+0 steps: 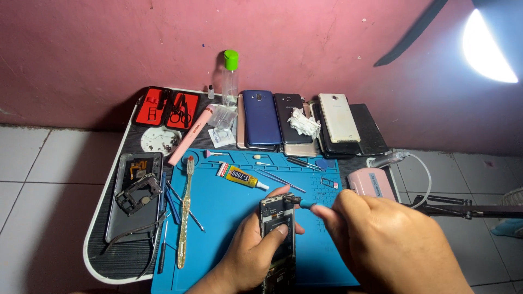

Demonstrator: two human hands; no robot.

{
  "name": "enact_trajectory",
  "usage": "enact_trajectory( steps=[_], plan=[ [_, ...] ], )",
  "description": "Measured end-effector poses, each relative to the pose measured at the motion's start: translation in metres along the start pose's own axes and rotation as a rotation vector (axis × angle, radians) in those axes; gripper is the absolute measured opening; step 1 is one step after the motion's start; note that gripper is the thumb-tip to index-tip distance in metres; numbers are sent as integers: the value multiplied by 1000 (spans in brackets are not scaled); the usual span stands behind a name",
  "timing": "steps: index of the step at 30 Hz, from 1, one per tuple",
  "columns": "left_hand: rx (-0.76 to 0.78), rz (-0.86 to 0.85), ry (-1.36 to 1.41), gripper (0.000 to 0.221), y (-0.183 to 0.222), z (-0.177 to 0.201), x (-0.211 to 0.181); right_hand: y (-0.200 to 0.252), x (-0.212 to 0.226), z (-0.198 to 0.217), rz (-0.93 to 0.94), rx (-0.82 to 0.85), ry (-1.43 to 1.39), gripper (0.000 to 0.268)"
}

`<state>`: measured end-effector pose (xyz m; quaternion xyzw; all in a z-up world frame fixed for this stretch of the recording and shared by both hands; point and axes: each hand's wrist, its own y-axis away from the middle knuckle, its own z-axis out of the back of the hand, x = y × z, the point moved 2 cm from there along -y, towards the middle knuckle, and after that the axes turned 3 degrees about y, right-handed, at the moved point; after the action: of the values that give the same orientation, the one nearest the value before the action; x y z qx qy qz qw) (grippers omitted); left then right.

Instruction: The person uses a screwdriver to remove screws from the back of a disassembled smartphone. They then use a toothbrush to clean the internal components of the phone.

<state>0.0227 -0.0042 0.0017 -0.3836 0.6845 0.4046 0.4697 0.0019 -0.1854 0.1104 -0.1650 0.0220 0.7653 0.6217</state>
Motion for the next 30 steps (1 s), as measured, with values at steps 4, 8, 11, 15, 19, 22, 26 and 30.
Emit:
enact_trajectory(
  steps=[4,8,11,15,19,22,26,30],
  plan=[
    [-10,-29,61,62,-2,1,3,-10,0,2,-151,274,41,44],
    [-17,-23,40,61,-1,1,4,-7,-1,0,-86,184,-60,38],
    [-10,-36,49,62,-1,1,4,-13,1,10,-143,266,-68,33],
    [-6,-73,74,62,-2,1,4,-13,2,11,-99,285,-187,18],
    [-14,-61,59,61,-7,4,7,-11,0,7,-102,231,-139,23],
    [98,-32,273,67,-9,4,5,-3,-17,8,-100,167,-275,27],
    [150,243,-68,36,-14,11,-41,19,-34,14,-224,-255,-773,21],
    [293,304,-839,34,-27,11,-84,67,-52,-68,-610,-723,-1571,24]
  ],
)
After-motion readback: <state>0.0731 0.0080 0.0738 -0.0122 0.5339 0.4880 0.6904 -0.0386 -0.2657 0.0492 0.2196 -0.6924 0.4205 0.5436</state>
